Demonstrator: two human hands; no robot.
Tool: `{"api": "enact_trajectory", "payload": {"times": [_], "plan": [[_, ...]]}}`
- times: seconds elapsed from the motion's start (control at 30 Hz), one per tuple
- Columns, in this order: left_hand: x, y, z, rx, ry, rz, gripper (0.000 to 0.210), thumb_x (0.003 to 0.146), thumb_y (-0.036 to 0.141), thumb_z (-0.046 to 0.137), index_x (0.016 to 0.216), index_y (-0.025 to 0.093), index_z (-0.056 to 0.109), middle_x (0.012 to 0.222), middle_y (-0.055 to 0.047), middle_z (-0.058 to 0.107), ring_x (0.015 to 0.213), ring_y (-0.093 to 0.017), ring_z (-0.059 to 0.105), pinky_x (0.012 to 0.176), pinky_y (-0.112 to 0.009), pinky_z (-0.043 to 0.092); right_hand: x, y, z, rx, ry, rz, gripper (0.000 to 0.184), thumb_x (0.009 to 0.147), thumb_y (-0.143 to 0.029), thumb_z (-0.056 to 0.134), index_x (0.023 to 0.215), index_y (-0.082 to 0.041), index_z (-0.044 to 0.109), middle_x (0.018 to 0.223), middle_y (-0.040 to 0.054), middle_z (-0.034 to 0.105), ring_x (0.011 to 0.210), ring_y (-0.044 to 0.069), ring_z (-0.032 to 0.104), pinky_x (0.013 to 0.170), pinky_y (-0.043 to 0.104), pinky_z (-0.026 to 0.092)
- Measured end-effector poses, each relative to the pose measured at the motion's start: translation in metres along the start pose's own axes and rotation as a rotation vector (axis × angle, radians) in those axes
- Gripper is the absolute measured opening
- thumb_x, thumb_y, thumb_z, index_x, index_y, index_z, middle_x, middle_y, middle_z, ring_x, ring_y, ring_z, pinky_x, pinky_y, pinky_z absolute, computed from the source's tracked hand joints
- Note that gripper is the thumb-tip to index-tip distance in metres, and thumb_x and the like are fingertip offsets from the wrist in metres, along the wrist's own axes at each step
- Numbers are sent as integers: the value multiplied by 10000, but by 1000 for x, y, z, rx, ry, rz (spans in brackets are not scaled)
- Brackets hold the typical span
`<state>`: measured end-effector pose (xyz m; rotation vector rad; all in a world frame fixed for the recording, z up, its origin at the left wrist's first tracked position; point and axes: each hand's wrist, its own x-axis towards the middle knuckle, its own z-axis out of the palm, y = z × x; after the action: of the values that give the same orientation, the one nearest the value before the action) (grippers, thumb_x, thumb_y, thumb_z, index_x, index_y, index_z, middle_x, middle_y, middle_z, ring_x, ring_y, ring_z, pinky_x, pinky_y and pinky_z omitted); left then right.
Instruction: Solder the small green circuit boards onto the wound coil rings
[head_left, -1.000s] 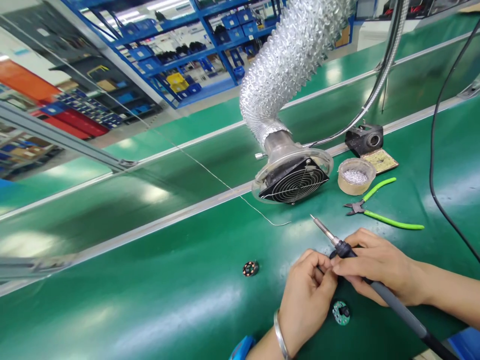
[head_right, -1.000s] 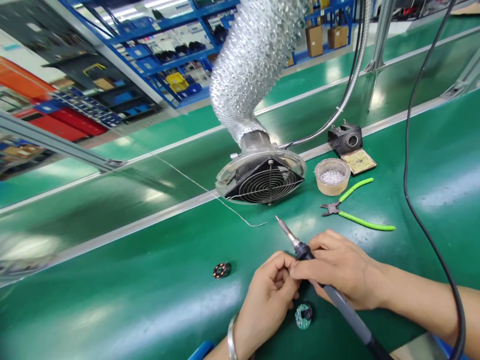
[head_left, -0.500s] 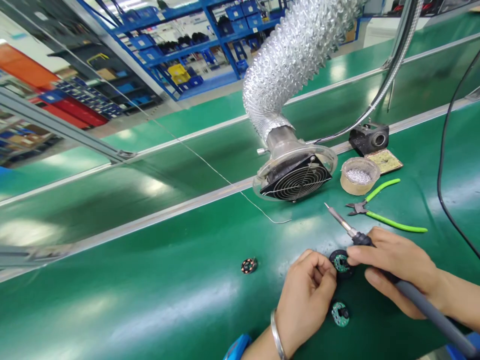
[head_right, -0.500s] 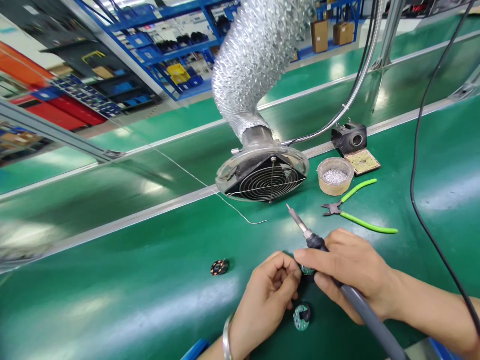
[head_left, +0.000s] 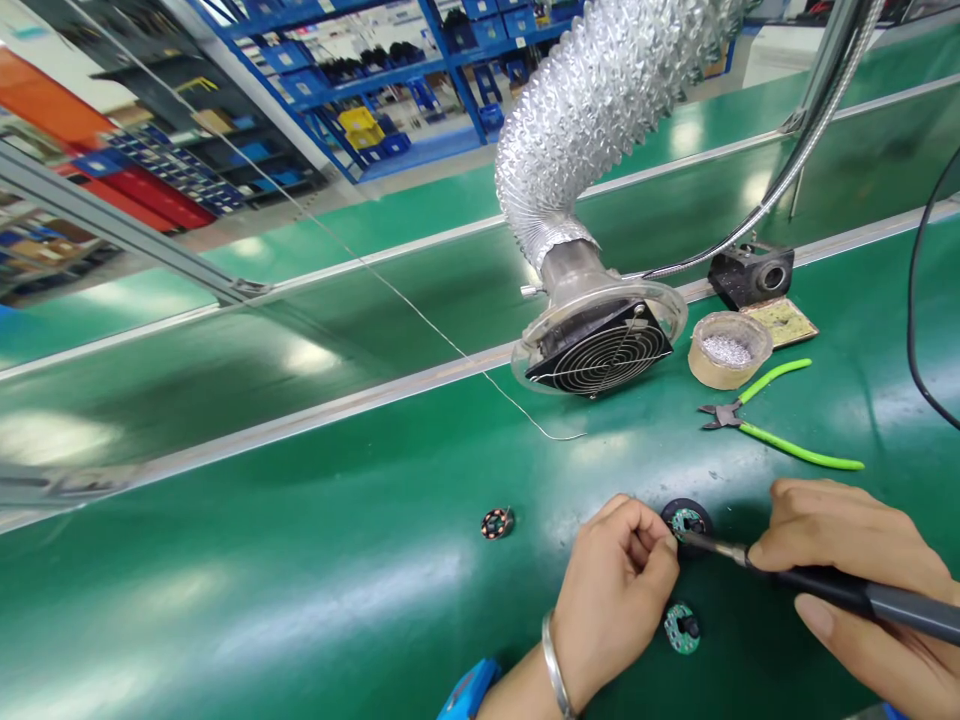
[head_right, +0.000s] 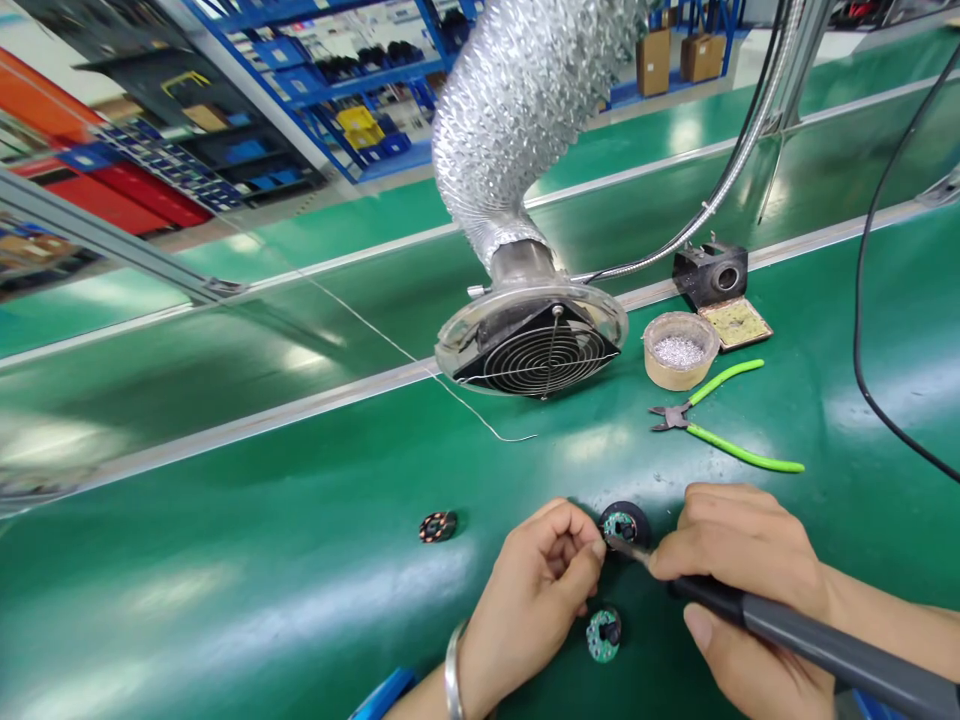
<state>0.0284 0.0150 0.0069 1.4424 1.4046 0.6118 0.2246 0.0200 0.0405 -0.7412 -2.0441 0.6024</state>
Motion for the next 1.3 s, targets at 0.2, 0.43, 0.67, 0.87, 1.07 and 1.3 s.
{"api": "enact_trajectory", "payload": {"times": [0.2, 0.43, 0.67, 0.87, 1.07, 1.3], "plan": [[1, 1, 0, 14, 0, 0, 134, 794, 187, 522, 663, 174, 548, 679, -2, 532, 524, -96, 483, 491, -210, 401, -5, 2, 2, 136, 57, 49, 296, 703, -97, 434, 946, -161, 591, 610, 9, 537, 468, 137, 486, 437, 300, 356], [1, 2, -1, 17, 4, 12, 133, 787, 168, 513, 659, 176, 543, 682, -2, 531, 527, -97, 491, 483, -205, 397, -6, 3, 6, 146, 59, 61, 288, 713, -105, 436, 944, -164, 597, 605, 9, 534, 473, 135, 486, 442, 307, 353], [3, 0, -1, 12, -8, 8, 138, 785, 166, 523, 648, 176, 537, 679, 0, 528, 525, -94, 494, 485, -201, 406, -7, -2, -3, 96, 51, 91, 306, 712, -105, 442, 965, -201, 585, 609, -3, 555, 482, 156, 512, 452, 323, 394], [0, 3, -1, -20, 5, -4, 135, 789, 148, 524, 660, 174, 551, 661, 7, 531, 499, -88, 494, 472, -195, 409, -14, 1, -12, 63, -27, 123, 334, 751, -116, 478, 1049, -226, 581, 730, 21, 627, 597, 203, 590, 554, 377, 467], [2, -2, 1, -55, 4, -14, 122, 794, 170, 535, 675, 176, 564, 659, 5, 535, 494, -90, 500, 463, -196, 417, -15, 26, -12, -138, 195, -18, 363, 778, -126, 526, 1119, -211, 616, 793, 52, 612, 638, 203, 587, 561, 360, 471], [2, -10, 3, -103, -5, -29, 101, 777, 179, 535, 681, 170, 565, 689, 4, 535, 514, -97, 543, 458, -195, 444, -7, 75, -24, -536, 366, 235, 316, 907, -257, 542, 1214, -263, 619, 945, 70, 643, 849, 235, 619, 767, 386, 510]]}}
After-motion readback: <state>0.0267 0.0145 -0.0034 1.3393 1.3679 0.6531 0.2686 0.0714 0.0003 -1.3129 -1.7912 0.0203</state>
